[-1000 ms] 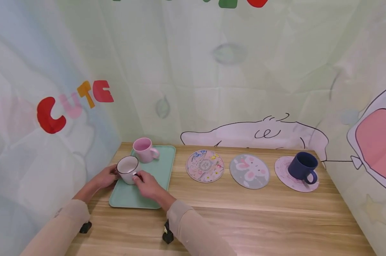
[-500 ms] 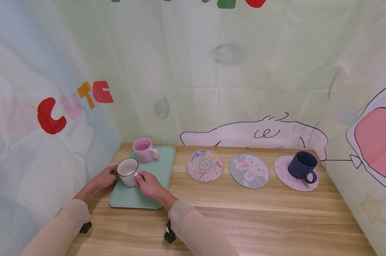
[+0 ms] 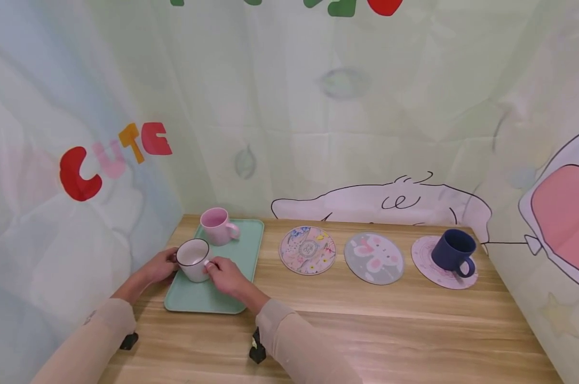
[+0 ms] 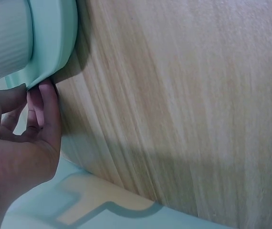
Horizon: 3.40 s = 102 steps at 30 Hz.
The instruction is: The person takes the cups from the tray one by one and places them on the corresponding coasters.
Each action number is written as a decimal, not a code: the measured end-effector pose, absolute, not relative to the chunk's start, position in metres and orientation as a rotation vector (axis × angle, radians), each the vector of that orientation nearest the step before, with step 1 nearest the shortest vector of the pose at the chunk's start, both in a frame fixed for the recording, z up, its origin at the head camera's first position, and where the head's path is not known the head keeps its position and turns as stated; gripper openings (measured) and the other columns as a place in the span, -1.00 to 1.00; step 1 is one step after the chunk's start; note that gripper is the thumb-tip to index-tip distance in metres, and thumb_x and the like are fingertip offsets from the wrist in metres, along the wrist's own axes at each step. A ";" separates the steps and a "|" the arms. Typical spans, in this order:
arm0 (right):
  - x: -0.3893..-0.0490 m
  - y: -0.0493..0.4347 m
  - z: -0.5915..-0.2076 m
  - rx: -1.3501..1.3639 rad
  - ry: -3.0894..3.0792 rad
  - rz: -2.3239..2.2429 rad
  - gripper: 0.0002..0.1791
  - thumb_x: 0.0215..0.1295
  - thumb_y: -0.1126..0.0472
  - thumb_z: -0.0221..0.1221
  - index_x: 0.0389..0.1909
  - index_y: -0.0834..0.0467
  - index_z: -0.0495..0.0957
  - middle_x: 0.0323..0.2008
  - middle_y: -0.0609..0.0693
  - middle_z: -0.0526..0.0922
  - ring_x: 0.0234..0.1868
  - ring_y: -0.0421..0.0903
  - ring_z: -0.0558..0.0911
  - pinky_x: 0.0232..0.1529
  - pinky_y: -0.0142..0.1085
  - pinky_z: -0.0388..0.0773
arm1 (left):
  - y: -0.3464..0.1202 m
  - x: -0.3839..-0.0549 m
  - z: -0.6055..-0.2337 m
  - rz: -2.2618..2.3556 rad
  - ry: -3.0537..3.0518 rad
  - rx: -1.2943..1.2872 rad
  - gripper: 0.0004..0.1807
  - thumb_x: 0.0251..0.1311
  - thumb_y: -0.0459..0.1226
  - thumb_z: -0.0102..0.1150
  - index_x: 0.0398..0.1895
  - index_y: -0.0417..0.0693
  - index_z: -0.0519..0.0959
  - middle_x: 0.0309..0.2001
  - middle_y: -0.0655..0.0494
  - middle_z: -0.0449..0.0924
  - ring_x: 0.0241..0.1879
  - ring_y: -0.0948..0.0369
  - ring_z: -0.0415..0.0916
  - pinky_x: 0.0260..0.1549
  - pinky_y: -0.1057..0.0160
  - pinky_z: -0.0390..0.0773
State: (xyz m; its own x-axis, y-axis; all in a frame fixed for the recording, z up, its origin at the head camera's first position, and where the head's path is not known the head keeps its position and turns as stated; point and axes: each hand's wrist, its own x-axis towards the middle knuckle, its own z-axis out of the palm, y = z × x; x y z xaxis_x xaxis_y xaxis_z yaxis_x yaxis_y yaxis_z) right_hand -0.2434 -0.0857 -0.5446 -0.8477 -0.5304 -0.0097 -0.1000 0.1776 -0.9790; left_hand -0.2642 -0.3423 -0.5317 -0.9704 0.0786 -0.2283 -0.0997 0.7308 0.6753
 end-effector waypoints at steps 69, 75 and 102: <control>-0.222 0.039 -0.514 -0.479 1.913 -2.142 -0.63 0.72 0.20 -0.06 -0.01 0.44 0.56 -0.40 0.01 0.37 -0.28 -0.07 0.38 -0.16 -0.29 0.37 | -0.341 -0.260 -0.533 1.218 2.606 -0.037 -0.48 0.54 -0.44 -0.01 0.49 -0.43 0.28 0.09 -0.36 0.47 -0.02 -0.07 0.47 -0.34 0.12 0.61; -0.220 0.049 -0.517 -0.451 1.915 -2.155 -0.63 0.73 0.17 -0.05 0.02 0.43 0.57 -0.38 0.03 0.38 -0.25 -0.06 0.39 -0.13 -0.29 0.40 | -0.343 -0.261 -0.536 1.212 2.609 -0.027 -0.48 0.53 -0.43 -0.02 0.49 -0.44 0.28 0.06 -0.33 0.47 -0.02 -0.08 0.46 -0.33 0.12 0.60; -0.220 0.080 -0.515 -0.401 2.045 -2.240 -0.64 0.72 0.23 -0.08 -0.13 0.51 0.44 -0.41 0.02 0.40 -0.31 -0.10 0.40 -0.18 -0.30 0.42 | -0.344 -0.258 -0.537 1.226 2.610 -0.005 -0.48 0.53 -0.44 -0.03 0.48 -0.48 0.27 0.01 -0.31 0.48 -0.07 -0.05 0.47 -0.33 0.14 0.57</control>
State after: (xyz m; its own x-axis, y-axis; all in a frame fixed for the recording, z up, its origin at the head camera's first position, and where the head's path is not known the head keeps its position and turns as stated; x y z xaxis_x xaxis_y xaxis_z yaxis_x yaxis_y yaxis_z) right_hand -0.2198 0.0803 -0.5148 -0.9623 -0.2350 0.1370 -0.1152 -0.1043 -0.9879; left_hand -0.2575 -0.3440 -0.5372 -0.9669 0.1053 -0.2322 -0.1114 0.6447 0.7562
